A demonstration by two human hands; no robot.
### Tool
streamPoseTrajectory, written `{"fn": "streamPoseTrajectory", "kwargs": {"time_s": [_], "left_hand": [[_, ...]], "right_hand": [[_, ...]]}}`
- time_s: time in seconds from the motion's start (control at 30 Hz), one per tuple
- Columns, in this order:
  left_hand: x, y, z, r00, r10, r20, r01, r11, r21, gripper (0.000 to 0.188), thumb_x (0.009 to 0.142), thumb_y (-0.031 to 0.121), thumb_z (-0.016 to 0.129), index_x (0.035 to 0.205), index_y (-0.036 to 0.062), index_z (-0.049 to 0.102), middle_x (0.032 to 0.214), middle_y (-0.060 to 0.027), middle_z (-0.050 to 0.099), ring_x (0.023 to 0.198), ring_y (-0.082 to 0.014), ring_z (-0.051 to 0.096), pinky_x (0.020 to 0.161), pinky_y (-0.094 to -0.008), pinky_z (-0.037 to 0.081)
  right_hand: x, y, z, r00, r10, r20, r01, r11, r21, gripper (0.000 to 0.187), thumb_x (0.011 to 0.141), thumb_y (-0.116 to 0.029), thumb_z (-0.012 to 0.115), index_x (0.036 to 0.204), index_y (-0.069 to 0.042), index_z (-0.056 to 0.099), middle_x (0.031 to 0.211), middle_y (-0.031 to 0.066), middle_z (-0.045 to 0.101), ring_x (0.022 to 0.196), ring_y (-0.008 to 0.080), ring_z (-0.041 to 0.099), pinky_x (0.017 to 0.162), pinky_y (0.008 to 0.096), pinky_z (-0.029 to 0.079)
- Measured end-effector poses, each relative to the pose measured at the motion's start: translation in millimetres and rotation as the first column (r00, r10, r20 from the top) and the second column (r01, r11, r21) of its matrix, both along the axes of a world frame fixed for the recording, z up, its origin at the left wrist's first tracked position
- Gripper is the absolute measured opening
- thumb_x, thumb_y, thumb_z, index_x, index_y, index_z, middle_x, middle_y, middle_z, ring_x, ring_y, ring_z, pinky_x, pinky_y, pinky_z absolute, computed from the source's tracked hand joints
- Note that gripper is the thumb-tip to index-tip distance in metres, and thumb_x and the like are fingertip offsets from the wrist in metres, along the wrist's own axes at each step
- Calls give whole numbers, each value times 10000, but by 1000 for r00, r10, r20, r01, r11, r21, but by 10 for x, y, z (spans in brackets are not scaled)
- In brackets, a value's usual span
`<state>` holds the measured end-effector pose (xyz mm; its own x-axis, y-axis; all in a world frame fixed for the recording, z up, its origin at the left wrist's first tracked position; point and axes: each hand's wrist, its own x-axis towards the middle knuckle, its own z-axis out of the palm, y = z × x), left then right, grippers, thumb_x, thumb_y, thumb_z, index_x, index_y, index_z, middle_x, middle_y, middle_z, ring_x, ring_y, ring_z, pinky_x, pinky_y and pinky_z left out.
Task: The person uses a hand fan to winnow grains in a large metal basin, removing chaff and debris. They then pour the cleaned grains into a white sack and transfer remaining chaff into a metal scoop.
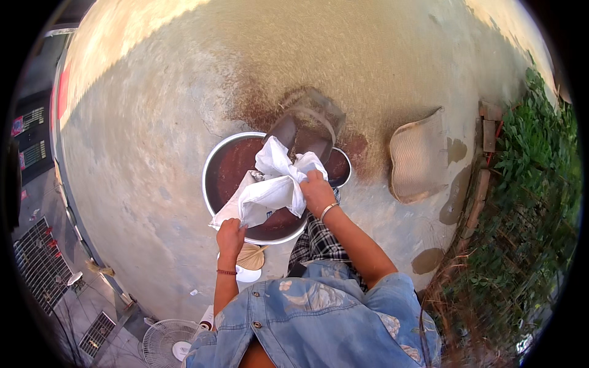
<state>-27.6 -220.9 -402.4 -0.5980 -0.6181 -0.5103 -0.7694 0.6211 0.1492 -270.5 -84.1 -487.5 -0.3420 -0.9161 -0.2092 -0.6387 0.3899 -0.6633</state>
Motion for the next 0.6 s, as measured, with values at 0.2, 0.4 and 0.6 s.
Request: {"fn": "streamPoseTrajectory", "kwargs": {"time_s": [0.2, 0.4, 0.6], "left_hand": [[-95, -136, -3, 999, -48, -14, 47, 998, -42, 200, 712, 226, 667, 712, 63, 552, 747, -78, 557, 761, -278, 546, 599, -397, 469], [-224, -154, 19, 996, -85, 15, 85, 996, -41, 204, 713, 230, 670, 707, 67, 547, 744, -73, 553, 762, -270, 541, 596, -391, 467], [-260, -129, 18, 992, -130, -7, 129, 989, -68, 206, 706, 220, 675, 691, 72, 533, 737, -65, 542, 754, -261, 533, 596, -382, 463]], "right_hand": [[10, 46, -55, 997, -80, 9, 80, 997, -22, 120, 647, -13, 563, 763, 0, 536, 918, 197, 512, 897, 378, 511, 729, 420, 466], [-7, 127, -94, 990, -144, 8, 144, 990, 2, 121, 663, -29, 561, 777, -5, 527, 936, 187, 505, 921, 373, 504, 729, 420, 465], [2, 202, -113, 982, -188, -18, 189, 982, 7, 94, 661, -23, 553, 755, -13, 552, 931, 175, 492, 922, 356, 503, 721, 408, 467]]}}
